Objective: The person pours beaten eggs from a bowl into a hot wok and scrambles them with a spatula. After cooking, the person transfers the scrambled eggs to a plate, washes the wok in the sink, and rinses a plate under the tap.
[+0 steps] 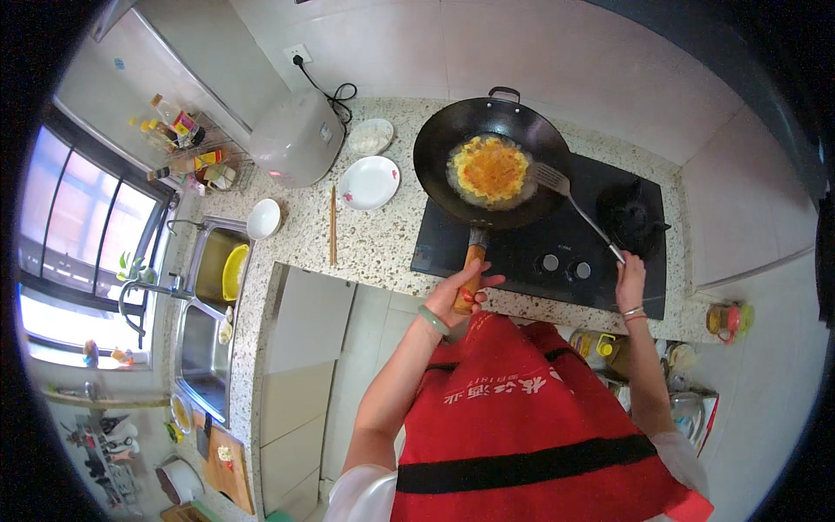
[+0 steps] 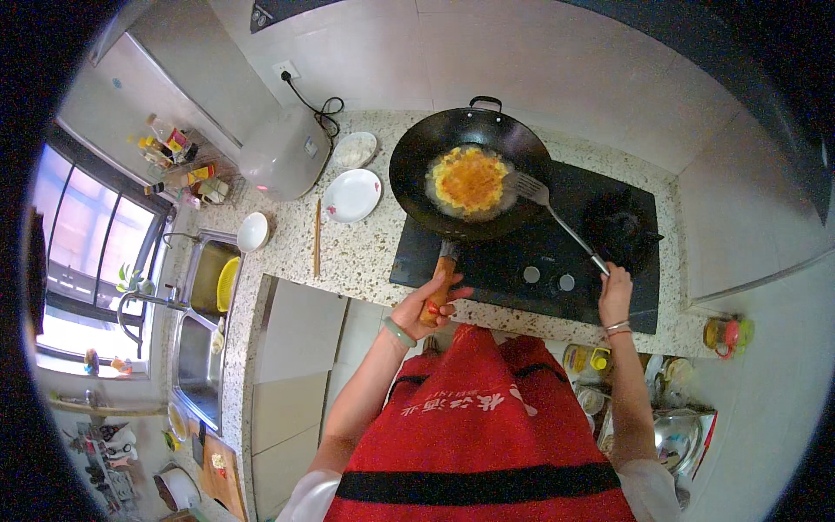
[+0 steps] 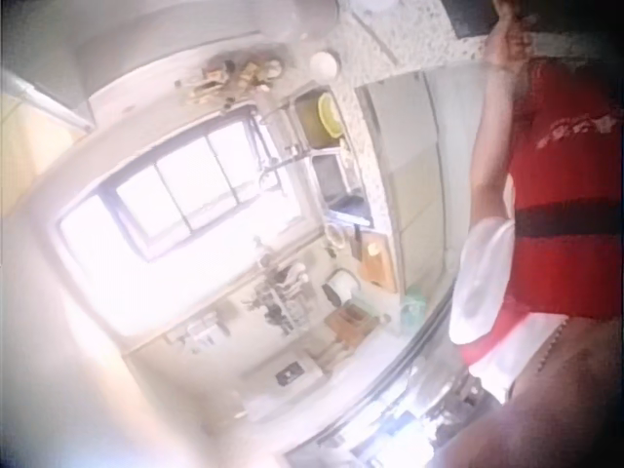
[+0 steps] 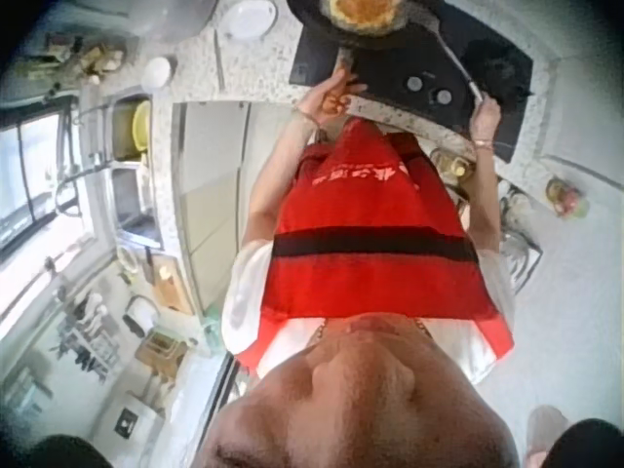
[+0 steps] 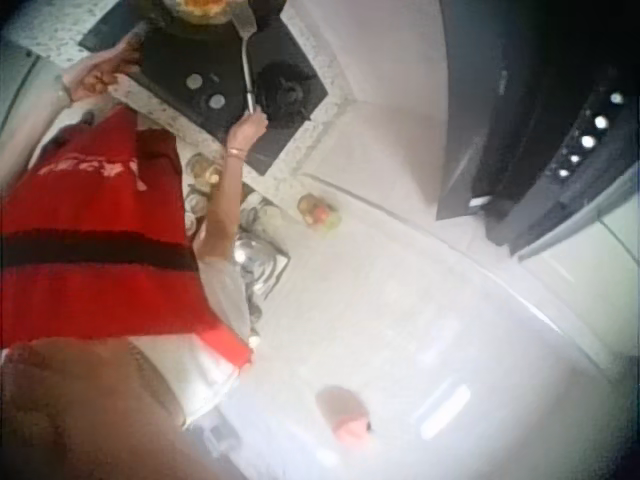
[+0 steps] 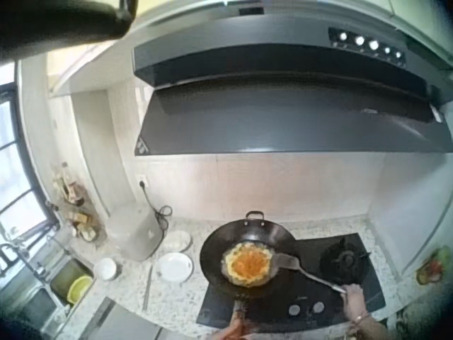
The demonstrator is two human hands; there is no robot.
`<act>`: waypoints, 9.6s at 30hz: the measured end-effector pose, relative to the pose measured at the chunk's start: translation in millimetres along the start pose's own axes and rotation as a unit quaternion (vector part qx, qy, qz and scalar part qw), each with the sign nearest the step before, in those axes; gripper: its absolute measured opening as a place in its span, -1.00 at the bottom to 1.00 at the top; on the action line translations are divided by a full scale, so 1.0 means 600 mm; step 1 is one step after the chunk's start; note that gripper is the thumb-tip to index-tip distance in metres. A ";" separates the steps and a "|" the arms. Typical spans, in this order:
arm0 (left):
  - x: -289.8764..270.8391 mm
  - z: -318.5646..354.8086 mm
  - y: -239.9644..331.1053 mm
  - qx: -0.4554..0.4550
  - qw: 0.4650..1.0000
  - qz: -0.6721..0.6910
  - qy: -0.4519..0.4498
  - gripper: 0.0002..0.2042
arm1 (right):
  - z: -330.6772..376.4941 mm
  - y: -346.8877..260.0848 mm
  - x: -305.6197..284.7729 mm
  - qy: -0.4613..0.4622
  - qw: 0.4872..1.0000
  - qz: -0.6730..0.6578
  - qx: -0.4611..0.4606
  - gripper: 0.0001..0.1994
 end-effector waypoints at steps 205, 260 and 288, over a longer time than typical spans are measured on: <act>0.001 -0.018 -0.004 -0.057 0.998 -0.012 -0.002 -0.61 | -0.048 -0.274 -0.095 -0.065 0.976 -0.143 0.149 -0.73; -0.026 -0.033 -0.002 0.044 0.996 0.041 0.062 -0.36 | -0.054 -0.041 -0.021 -0.023 0.990 -0.134 0.048 -0.75; -0.012 -0.033 0.007 0.040 0.999 -0.008 0.030 -0.45 | -0.182 -0.223 -0.099 -0.047 0.998 0.035 0.022 -0.75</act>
Point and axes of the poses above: each hand's wrist, its own z-axis away from the middle knuckle, its own x-axis out of the palm, y = z × x, the point moved 8 cm from there along -z, towards the middle knuckle, and after that the axes turned 5 degrees about x, right-handed, at the moved point
